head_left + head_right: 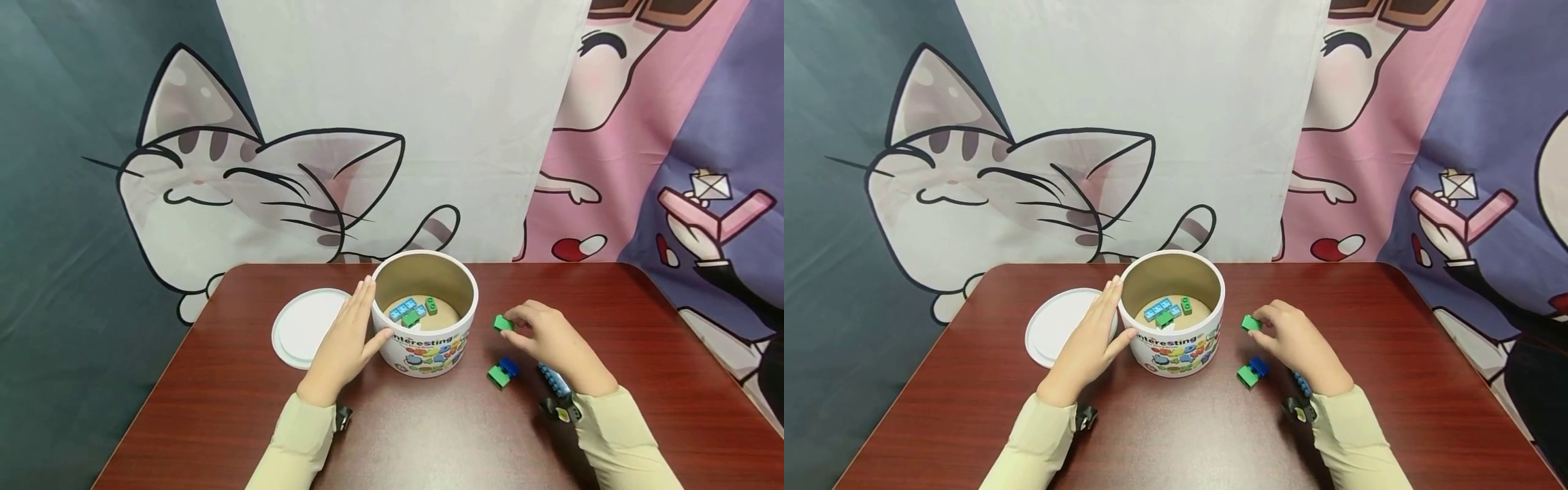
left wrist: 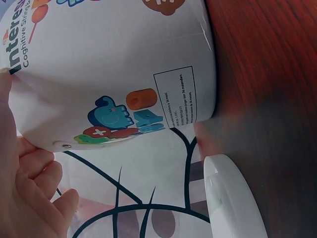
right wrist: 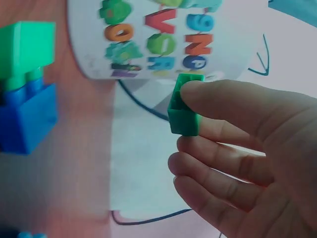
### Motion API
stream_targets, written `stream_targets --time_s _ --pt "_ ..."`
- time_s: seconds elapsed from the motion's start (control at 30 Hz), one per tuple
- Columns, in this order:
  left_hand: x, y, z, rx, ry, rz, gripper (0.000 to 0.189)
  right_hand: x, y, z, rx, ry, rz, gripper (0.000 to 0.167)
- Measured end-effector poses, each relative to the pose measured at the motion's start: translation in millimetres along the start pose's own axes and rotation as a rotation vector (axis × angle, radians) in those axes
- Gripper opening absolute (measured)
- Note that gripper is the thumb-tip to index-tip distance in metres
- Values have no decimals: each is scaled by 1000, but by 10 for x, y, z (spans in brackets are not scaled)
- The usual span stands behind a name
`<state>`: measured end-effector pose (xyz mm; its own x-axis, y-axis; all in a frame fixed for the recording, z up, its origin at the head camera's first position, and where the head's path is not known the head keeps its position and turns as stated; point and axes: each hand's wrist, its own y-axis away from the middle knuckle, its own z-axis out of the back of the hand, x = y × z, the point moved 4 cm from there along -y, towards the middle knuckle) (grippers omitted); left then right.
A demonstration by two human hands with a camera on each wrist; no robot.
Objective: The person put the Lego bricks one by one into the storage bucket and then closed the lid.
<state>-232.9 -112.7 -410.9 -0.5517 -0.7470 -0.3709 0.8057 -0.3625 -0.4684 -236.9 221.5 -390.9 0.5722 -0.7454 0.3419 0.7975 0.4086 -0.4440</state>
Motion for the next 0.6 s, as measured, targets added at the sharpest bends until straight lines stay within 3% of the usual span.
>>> stream_targets --time_s 0.6 --pt "-5 0 4 11 -4 5 82 348 -229 233 -216 -42 -15 20"
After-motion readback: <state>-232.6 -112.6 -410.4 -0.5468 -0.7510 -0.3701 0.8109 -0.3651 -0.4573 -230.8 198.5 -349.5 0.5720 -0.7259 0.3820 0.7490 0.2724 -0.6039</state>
